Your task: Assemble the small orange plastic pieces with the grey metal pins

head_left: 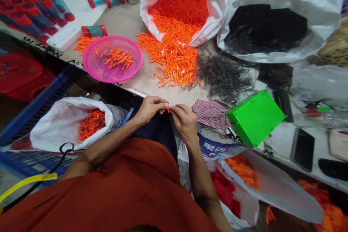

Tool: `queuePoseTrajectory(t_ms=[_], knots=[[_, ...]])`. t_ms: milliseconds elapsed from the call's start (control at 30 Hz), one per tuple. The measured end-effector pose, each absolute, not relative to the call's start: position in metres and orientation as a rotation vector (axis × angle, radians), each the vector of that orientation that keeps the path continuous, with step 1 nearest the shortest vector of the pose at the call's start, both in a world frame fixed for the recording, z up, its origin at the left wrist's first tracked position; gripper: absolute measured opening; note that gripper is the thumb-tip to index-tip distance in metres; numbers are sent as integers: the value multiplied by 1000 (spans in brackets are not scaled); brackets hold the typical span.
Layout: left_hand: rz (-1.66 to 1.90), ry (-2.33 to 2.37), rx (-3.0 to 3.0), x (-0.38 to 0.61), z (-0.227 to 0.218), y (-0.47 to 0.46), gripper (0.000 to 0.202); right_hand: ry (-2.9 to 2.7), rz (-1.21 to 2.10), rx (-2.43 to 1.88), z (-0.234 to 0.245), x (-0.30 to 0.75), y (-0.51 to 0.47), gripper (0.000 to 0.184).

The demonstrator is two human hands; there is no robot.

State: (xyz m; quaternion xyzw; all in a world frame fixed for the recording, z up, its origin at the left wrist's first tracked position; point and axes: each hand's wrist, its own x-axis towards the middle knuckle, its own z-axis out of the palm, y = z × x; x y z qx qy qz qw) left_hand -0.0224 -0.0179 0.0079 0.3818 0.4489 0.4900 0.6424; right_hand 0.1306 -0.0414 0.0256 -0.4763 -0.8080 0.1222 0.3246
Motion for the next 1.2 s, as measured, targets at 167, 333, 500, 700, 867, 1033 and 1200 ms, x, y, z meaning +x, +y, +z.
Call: queuePoseTrajectory(t_ms=[167,333,500,700,867,1033,1200], knots=[[1110,1018,872,-23,9,-17,12,-2079,235,-1248,19,129,-42,17],[1086,1036,849,-23,12,-16,13,-2060,223,-1238,13,128,-42,16],[1078,1022,869,-24,13,-16,13,-2035,271,-1216,13,127,-41,15],[1100,1039,910,-23,10,-17,11,-1974,275,-1254,13,123,-43,13],[1092,1064,976,-23,8,-17,11,-1938,302,-1276,12,121,-45,11],[1096,1077,1018,-23,7,-18,10,-1920,322,-1295,11,121,-46,11],[1138,1049,965,-21,7,-18,12,-1868,295,-1327,7,118,-46,10]])
